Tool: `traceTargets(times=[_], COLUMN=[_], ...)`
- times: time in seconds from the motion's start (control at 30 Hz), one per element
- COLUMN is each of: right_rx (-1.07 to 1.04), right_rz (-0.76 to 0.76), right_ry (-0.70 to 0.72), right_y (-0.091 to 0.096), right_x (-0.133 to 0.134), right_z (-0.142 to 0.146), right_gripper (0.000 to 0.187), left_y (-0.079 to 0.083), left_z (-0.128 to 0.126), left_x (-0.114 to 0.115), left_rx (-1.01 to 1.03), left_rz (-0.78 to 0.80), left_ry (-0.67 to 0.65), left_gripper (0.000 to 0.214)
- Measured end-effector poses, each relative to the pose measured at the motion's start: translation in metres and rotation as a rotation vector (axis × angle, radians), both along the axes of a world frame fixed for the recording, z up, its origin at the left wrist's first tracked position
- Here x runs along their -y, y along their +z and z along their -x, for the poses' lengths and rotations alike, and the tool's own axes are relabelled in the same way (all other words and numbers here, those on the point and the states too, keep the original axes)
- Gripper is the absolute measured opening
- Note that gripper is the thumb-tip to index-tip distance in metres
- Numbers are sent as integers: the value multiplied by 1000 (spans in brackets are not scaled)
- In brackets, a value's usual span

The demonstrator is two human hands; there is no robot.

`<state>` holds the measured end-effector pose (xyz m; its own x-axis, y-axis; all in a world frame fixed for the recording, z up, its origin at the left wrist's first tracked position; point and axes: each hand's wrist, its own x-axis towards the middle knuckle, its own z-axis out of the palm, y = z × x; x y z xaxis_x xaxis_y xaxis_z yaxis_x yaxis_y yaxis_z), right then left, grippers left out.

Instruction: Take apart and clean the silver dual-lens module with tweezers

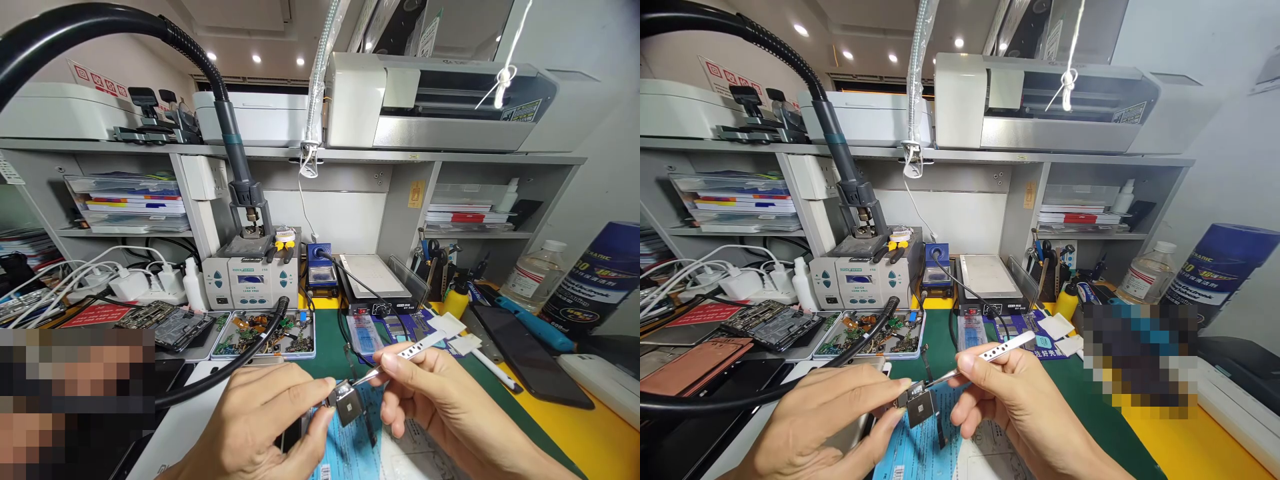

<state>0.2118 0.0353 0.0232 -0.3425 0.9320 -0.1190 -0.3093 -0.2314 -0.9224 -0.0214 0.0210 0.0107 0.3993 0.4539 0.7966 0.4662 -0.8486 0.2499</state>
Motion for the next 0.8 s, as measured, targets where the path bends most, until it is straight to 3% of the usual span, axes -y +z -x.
traceTargets(times=[0.8], right_rx=[25], right_rz=[37], right_ry=[-17], right_y=[2], right_x=[1], right_z=[2], right_gripper=[29], left_y=[2], left_z=[-2], left_x=[-1], left_rx=[6], left_rz=[-3], left_ry=[6], left_gripper=[25])
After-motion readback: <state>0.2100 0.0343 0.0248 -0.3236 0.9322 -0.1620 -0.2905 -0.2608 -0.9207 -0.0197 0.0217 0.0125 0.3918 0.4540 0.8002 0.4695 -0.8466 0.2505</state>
